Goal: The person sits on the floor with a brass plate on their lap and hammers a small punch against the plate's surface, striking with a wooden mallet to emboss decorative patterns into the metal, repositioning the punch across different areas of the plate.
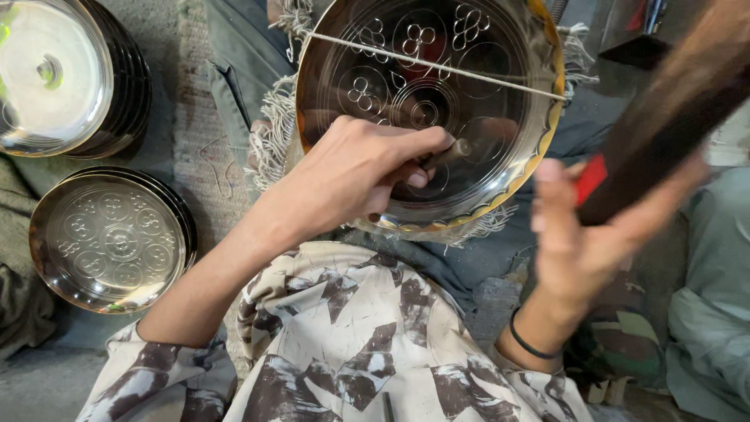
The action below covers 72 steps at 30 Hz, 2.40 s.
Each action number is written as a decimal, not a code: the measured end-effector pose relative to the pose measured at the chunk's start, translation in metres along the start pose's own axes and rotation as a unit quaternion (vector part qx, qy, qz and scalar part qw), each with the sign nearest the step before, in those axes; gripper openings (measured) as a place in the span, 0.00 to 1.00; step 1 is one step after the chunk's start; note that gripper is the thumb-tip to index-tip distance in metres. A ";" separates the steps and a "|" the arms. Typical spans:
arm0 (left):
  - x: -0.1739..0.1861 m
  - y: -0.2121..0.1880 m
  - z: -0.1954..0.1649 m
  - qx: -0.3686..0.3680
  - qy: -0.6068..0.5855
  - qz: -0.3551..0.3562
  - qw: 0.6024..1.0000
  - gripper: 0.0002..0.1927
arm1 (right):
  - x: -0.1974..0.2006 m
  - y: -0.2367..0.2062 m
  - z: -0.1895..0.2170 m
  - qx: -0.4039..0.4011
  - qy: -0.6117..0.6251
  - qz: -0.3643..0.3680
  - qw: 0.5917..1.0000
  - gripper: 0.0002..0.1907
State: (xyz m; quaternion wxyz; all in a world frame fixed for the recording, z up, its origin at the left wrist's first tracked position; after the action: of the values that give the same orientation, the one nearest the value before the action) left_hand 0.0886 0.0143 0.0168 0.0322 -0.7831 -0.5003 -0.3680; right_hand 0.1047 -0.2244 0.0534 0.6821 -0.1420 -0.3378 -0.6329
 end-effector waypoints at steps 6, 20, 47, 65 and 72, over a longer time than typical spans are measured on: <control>0.000 0.001 0.000 0.016 0.001 0.017 1.000 0.27 | -0.012 -0.007 0.018 0.012 -0.108 0.034 0.993 0.36; 0.001 -0.002 -0.004 0.010 -0.006 -0.008 1.000 0.24 | -0.012 -0.002 0.003 0.037 -0.092 0.069 0.993 0.44; -0.022 -0.037 -0.025 0.182 0.057 -0.279 0.941 0.20 | -0.023 0.067 0.049 0.218 -0.151 0.194 0.945 0.29; -0.019 -0.040 -0.029 0.214 0.062 -0.293 0.930 0.13 | -0.032 0.067 0.065 0.234 -0.346 0.318 0.851 0.46; -0.015 -0.030 -0.018 0.155 0.015 -0.271 0.950 0.17 | -0.017 0.052 0.031 0.174 -0.056 0.177 0.967 0.37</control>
State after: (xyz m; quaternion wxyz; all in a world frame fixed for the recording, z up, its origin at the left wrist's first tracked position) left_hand 0.0516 0.0105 0.0110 0.0599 -0.5975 -0.7442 -0.2926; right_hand 0.1459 -0.1837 0.0774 0.7774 -0.1139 -0.4501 -0.4244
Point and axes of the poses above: each hand's wrist, its own y-axis towards the middle knuckle, its own x-axis out of the back of the hand, z = x × y, the point moved 4 cm from there along y, towards the middle knuckle, and after that the axes turned 11 degrees about -x, right-handed, at the moved point
